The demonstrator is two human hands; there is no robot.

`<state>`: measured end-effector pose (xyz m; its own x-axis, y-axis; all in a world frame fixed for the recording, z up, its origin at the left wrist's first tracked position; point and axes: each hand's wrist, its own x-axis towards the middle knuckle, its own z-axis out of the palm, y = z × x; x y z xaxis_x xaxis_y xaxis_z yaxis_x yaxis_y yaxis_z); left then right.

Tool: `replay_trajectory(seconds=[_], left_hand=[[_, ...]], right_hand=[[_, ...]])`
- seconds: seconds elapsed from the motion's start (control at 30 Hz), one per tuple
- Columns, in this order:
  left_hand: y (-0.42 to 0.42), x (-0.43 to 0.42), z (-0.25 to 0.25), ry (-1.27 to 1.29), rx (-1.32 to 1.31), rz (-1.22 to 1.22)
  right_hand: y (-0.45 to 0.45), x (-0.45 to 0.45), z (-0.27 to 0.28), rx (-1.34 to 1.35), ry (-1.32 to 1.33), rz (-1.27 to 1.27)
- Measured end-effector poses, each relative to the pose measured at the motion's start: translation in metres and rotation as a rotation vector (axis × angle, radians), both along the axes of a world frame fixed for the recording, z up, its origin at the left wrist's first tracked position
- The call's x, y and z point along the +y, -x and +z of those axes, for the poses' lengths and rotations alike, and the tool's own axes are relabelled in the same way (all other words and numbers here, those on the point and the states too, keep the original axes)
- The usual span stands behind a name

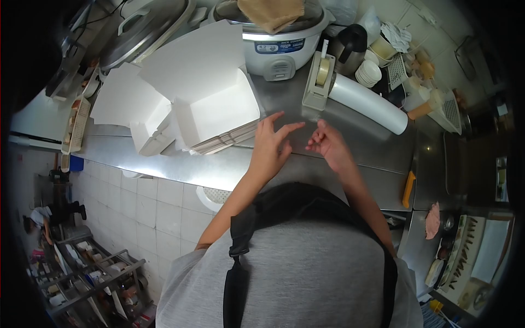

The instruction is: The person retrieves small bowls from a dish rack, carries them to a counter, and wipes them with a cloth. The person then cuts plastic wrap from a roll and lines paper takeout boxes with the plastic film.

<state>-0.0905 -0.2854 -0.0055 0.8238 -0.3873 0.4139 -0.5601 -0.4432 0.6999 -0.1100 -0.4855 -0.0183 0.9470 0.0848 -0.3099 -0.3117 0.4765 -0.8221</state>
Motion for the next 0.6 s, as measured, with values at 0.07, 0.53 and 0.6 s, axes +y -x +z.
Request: replay_trajectory(seconds=[0.07, 0.53, 0.6], left_hand=[[0.001, 0.005, 0.002, 0.064, 0.007, 0.019], [0.036, 0.028, -0.064, 0.019, 0.388, -0.183], [0.035, 0.035, -0.062, -0.01, 0.407, -0.113]], right_hand=[[-0.007, -0.002, 0.022, -0.063, -0.01, 0.012], [-0.143, 0.134, 0.073, -0.849, 1.2, 0.486], [-0.155, 0.153, 0.05, -1.051, 1.336, 0.494]])
